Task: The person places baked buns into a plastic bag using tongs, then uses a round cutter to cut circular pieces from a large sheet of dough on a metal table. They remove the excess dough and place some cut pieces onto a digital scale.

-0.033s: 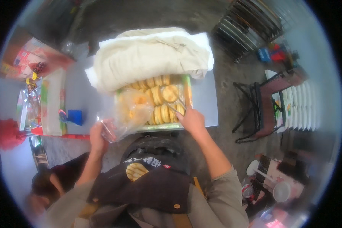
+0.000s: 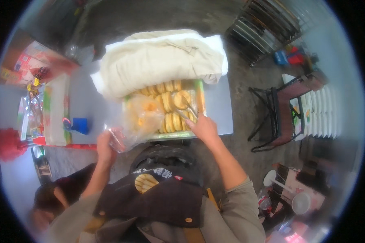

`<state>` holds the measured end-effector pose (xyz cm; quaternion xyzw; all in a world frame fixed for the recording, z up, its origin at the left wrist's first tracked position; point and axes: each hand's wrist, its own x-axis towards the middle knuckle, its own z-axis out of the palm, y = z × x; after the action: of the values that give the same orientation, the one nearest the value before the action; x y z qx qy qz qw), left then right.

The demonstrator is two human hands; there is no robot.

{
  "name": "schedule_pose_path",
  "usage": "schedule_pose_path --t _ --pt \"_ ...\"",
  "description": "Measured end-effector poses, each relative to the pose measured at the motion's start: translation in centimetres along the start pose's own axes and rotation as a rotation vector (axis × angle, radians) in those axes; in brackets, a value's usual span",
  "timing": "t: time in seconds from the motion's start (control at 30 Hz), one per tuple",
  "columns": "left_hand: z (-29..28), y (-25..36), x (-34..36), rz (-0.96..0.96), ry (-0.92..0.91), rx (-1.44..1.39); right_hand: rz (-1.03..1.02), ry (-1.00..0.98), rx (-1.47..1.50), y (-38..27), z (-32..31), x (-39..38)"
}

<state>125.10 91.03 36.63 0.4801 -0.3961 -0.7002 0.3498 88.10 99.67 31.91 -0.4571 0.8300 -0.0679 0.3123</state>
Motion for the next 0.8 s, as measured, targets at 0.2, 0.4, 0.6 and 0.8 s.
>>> schedule_pose_path --t 0.2,0.4,0.6,0.8 --pt "-2.5 0.3 -0.7 -0.004 -0.082 -0.034 0.058 -0.102 0.130 -2.9 1.3 0.3" --pt "-6.2 2.1 -1.3 0.062 -0.206 -0.059 0.091 -0.022 0.022 -6.5 4.2 1.2" --pt "-7.1 2.8 0.2 0.058 -0.332 0.016 0.183 -0.043 -0.025 -8.0 4.3 1.0" --pt "-7.2 3.5 1.0 0.021 -0.365 -0.076 0.159 -0.016 -0.024 -9.5 4.1 0.9"
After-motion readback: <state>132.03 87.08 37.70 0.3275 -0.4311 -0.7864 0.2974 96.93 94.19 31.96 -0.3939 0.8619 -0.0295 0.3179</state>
